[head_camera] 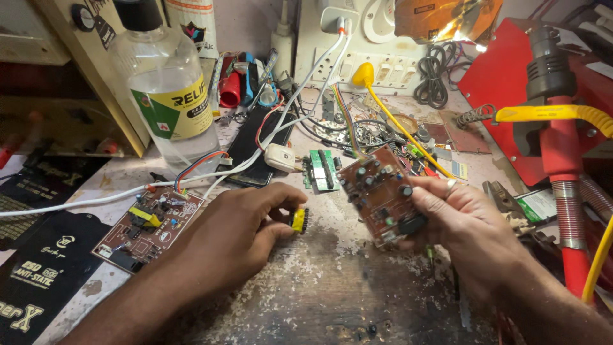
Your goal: The person uses a yellow screwdriver to adjust a green circuit board, then uses a multimeter with red and black probes to test continuity on a small transformer and on the board. The multimeter's red LED lights up during testing, indicating continuity.
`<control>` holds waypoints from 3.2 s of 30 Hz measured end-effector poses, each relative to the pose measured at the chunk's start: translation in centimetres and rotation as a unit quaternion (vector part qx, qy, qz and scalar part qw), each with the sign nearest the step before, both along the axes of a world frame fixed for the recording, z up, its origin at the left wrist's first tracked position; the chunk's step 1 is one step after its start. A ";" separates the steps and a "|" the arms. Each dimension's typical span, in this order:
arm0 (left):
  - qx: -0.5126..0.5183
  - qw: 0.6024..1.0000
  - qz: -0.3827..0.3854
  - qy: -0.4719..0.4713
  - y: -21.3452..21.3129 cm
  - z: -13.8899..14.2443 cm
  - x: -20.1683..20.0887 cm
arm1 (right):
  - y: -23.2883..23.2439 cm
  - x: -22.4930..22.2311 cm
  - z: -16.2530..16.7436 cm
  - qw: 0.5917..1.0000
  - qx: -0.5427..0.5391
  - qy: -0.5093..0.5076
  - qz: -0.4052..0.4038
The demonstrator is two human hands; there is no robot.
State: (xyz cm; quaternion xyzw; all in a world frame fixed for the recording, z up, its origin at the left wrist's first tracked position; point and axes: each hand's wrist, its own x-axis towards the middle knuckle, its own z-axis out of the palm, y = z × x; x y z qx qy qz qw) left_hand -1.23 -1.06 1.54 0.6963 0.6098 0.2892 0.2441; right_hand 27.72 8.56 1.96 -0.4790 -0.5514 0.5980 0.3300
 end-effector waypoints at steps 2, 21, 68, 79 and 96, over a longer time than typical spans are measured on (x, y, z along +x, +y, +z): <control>0.028 0.999 -0.018 -0.036 0.0 -0.1 0.1 | 0.3 0.1 0.3 1.000 0.024 -0.007 -0.011; -0.033 0.978 0.007 -0.207 0.3 -0.1 1.7 | -0.5 1.5 1.3 0.867 0.380 -0.291 -0.140; 0.025 0.996 -0.069 -0.057 0.3 -1.4 2.9 | -2.8 1.6 4.5 0.859 0.359 -0.359 -0.072; 0.010 0.986 -0.112 -0.122 0.5 -1.6 1.8 | 3.3 3.7 2.9 0.787 0.281 -0.546 -0.054; 0.481 0.871 -0.099 0.029 -3.5 2.3 3.1 | -9.0 -2.3 4.0 0.975 0.055 0.075 0.202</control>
